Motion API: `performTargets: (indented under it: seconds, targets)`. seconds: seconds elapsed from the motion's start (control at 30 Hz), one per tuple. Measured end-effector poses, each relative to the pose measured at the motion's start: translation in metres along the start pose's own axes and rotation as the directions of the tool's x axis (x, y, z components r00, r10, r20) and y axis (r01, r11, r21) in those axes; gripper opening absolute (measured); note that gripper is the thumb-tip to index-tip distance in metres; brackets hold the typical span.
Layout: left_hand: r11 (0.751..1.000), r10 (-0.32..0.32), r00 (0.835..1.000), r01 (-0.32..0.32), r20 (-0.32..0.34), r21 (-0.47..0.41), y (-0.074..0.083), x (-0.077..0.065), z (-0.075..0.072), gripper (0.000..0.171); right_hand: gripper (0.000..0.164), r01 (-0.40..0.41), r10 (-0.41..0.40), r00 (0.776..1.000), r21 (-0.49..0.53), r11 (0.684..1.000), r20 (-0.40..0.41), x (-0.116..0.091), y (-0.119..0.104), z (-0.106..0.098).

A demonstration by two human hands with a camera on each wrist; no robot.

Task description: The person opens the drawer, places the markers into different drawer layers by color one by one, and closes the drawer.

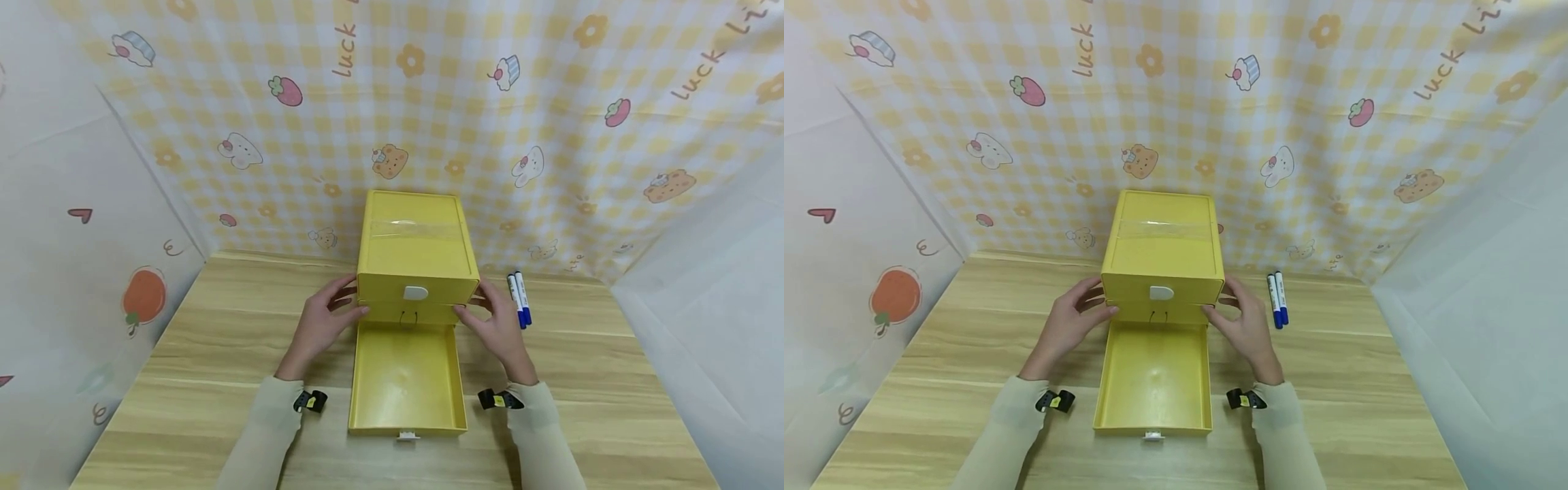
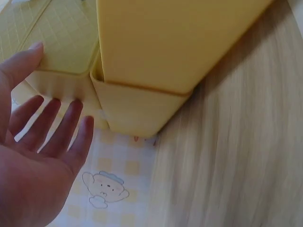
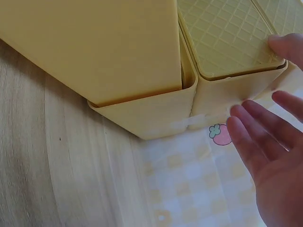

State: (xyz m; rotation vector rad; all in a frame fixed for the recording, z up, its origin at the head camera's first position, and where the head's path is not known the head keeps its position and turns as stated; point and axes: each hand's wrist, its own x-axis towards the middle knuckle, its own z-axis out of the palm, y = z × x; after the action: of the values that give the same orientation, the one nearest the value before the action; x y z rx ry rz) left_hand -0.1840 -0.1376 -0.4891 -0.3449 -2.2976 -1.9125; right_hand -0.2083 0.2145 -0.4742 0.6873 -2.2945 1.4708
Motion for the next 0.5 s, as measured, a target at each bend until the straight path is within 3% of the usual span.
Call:
performTargets:
  seconds: [0.2, 0.5]
  targets:
    - [0.999, 0.04, 0.999, -0.04, 0.007, -0.001, -0.002, 0.002, 0.0, 0.067, 0.042, 0.013, -0.013, 1.0, -0.022, 1.0, 0.011, 0.004, -0.037, -0.001]
    - [0.999, 0.047, 0.999, -0.047, 0.0, -0.006, -0.001, 0.001, 0.0, 0.065, 0.043, 0.016, -0.017, 1.0, -0.069, 0.997, -0.009, -0.001, 0.0, 0.001]
